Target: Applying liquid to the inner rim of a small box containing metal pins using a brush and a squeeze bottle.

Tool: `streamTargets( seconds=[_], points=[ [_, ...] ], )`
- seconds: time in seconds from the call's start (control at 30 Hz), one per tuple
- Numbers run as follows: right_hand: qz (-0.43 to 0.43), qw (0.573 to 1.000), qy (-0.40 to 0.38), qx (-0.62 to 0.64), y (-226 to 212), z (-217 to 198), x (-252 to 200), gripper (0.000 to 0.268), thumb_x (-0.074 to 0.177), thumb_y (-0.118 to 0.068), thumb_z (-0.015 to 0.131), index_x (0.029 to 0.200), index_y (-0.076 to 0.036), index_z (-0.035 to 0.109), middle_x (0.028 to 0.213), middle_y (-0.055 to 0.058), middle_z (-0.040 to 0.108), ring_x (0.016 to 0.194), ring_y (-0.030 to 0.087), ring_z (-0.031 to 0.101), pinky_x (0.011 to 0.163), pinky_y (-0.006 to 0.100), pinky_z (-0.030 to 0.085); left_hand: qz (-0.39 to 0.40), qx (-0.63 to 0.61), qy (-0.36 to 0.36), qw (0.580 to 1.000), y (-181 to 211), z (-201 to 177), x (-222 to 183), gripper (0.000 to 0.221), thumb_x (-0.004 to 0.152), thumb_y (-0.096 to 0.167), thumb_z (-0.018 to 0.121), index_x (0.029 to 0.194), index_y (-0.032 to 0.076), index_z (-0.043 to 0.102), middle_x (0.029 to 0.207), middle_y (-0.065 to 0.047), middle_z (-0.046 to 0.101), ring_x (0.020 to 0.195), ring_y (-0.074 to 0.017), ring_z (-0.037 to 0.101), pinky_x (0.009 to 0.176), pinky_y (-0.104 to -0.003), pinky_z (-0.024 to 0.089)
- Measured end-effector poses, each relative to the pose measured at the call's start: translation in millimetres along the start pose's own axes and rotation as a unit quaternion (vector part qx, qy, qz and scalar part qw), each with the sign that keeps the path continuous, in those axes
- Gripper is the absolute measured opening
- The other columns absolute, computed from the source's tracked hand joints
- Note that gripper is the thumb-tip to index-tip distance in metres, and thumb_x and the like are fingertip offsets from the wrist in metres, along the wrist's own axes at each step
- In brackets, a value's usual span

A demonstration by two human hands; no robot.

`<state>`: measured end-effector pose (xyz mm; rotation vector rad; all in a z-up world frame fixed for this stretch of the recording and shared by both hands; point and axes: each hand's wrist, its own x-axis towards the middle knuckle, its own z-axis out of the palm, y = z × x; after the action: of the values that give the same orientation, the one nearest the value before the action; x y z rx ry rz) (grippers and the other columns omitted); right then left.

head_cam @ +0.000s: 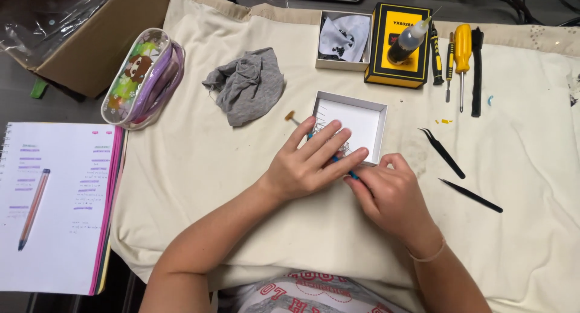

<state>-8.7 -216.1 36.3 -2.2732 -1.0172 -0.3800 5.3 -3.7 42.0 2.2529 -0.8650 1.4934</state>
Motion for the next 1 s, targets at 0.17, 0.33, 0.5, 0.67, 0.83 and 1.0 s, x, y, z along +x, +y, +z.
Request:
streamTargets(
  seconds=[0.17,0.33,0.5,0.67,0.83,1.0],
  points=[
    [0.052,0.993,-0.027,0.106,-7,-30,31,0.042,0.103,-0.041,0.049,0.108,-0.007,0.073,0.079,0.007,0.076,0.069,0.022,0.073,0.086,0.037,0.050,-0.078,-0.027,-0.053,0.995,15,-16,-28,0.029,0.108,0.011,0.052,0.125,0.020,0.073,0.113,-0.009,0.076,0.102,-0.0256,0.075,0.092,-0.048,0.061],
    [0.138,0.961,0.188,0.148,78,-13,85,0.041,0.116,-0.024,0.058,0.137,0.012,0.056,0.122,0.029,0.062,0.116,0.044,0.062,0.106,0.057,0.045,-0.369,-0.339,-0.099,0.860,38,-29,-40,0.023,0.101,0.004,0.059,0.124,0.003,0.065,0.106,-0.015,0.076,0.096,-0.0336,0.076,0.078,-0.043,0.064],
    [0.306,0.932,0.182,0.065,159,19,117,0.089,0.099,-0.029,0.090,0.156,-0.008,0.024,0.162,0.021,0.037,0.152,0.036,0.035,0.120,0.052,0.033,-0.393,-0.538,-0.150,0.730,46,-23,-64,0.029,0.109,0.002,0.040,0.137,0.003,0.034,0.128,-0.019,0.067,0.113,-0.0306,0.073,0.101,-0.038,0.060],
    [0.264,0.932,0.227,0.103,164,33,137,0.052,0.097,-0.013,0.086,0.133,-0.010,0.049,0.130,0.015,0.055,0.121,0.027,0.054,0.099,0.039,0.047,-0.375,-0.515,-0.141,0.758,42,-15,-79,0.033,0.107,-0.005,0.042,0.137,0.009,0.040,0.132,-0.009,0.068,0.117,-0.0265,0.073,0.104,-0.036,0.059],
    [0.171,0.946,0.263,0.078,135,19,141,0.033,0.093,0.002,0.083,0.117,-0.008,0.062,0.114,0.007,0.064,0.103,0.023,0.059,0.091,0.037,0.048,-0.392,-0.461,-0.189,0.773,34,-9,-82,0.039,0.103,-0.003,0.045,0.135,0.016,0.056,0.124,-0.006,0.069,0.107,-0.0253,0.073,0.099,-0.034,0.057],
    [-0.152,0.956,0.246,-0.045,48,-28,133,0.018,0.099,0.023,0.067,0.115,0.014,0.066,0.118,0.029,0.059,0.124,0.052,0.053,0.110,0.065,0.045,-0.373,-0.467,-0.170,0.783,36,-5,-84,0.033,0.107,-0.001,0.045,0.138,0.011,0.049,0.125,-0.004,0.072,0.114,-0.0216,0.073,0.103,-0.033,0.058]
  ],
)
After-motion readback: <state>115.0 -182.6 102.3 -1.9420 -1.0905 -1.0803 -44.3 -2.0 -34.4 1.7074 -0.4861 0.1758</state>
